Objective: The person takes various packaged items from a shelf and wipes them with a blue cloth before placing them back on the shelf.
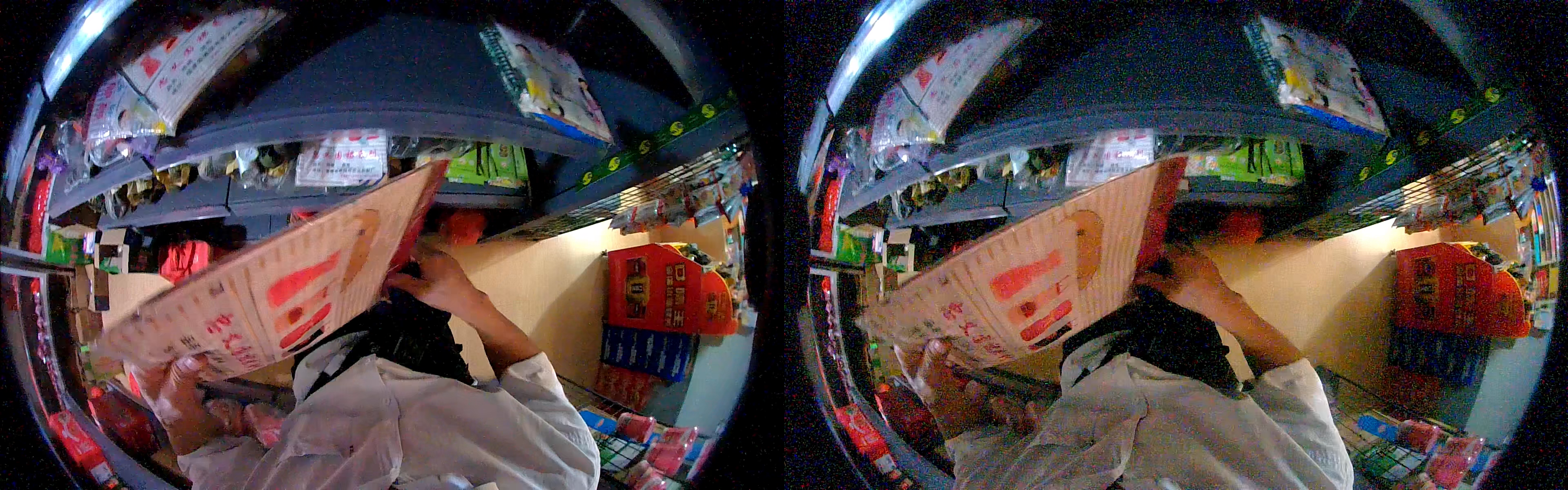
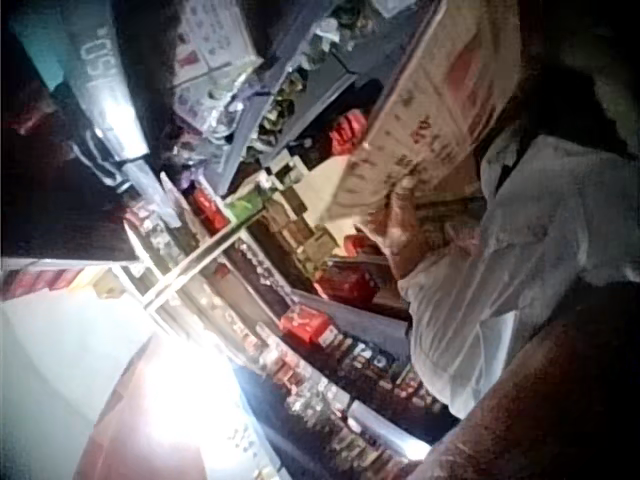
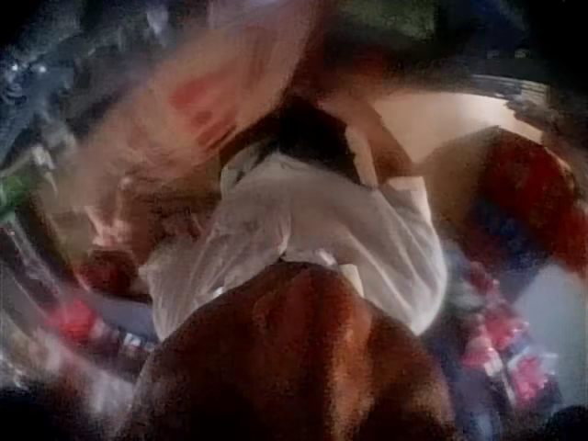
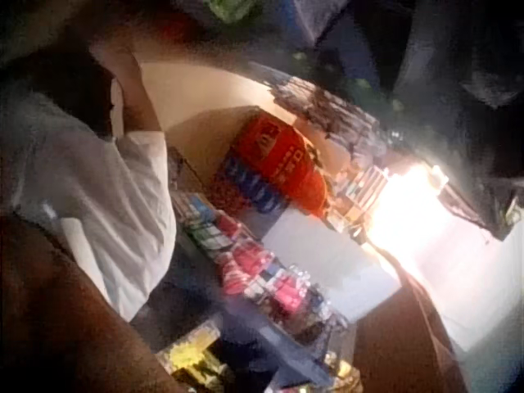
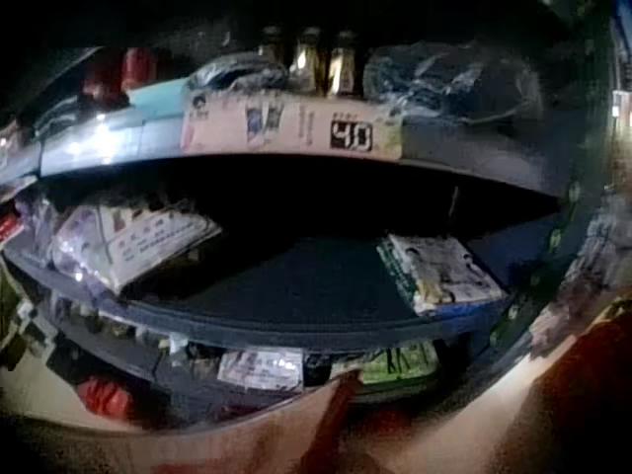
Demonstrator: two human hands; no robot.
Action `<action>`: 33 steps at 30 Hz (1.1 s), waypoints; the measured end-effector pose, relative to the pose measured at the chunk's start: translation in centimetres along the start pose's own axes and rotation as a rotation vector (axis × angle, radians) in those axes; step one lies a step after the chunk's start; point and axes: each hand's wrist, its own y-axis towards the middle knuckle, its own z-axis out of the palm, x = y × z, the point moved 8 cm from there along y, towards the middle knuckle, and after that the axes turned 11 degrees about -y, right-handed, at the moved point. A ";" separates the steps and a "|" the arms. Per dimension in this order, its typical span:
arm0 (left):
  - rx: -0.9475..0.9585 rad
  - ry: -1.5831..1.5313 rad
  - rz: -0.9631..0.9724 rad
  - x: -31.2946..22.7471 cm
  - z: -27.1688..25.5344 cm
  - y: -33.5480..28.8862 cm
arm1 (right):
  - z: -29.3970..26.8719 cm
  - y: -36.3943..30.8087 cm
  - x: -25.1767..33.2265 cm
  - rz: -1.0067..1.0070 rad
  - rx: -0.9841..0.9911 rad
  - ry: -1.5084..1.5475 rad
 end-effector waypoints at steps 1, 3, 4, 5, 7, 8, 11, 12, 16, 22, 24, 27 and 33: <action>0.047 0.022 0.075 -1.2 0.3 0.5 | -0.9 -0.7 0.7 0.168 0.159 0.233; 0.129 -0.015 0.285 -2.9 2.5 2.7 | -2.7 -3.5 -1.0 0.131 -0.018 0.634; 0.164 -0.020 0.373 -4.3 3.2 3.2 | -3.2 -4.5 -1.0 0.078 -0.096 0.841; 0.195 -0.024 0.456 -5.8 4.2 3.7 | -4.1 -5.5 -1.4 0.095 -0.257 0.943; 0.218 -0.084 0.608 -8.5 6.9 4.5 | -5.9 -7.9 -1.8 0.139 -0.579 1.128; 0.210 -0.105 0.647 -9.7 8.3 4.5 | -6.8 -8.2 -1.2 0.165 -0.549 1.183; 0.113 -0.093 0.698 -13.4 14.4 4.6 | -9.4 -11.2 -1.6 0.086 -0.650 1.537; 0.118 -0.096 0.739 -13.6 16.8 4.1 | -10.0 -12.3 -1.8 0.037 -0.720 1.672; 0.380 -0.137 0.804 -14.0 23.3 3.5 | -10.6 -15.8 -6.7 0.289 -0.800 1.190; 0.022 -0.570 0.201 -7.1 20.6 9.8 | -13.9 -18.3 -11.4 0.041 -0.819 1.361; 0.112 -1.182 -0.150 -5.1 23.1 11.4 | -14.8 -17.2 -11.6 0.063 -0.870 1.397; 0.329 -1.321 -0.319 -7.4 23.2 15.3 | -18.1 -14.8 -12.6 0.111 -0.922 1.392; -0.023 -1.279 -0.146 -7.2 20.1 26.7 | -29.3 -6.3 -14.5 -0.002 -0.792 1.328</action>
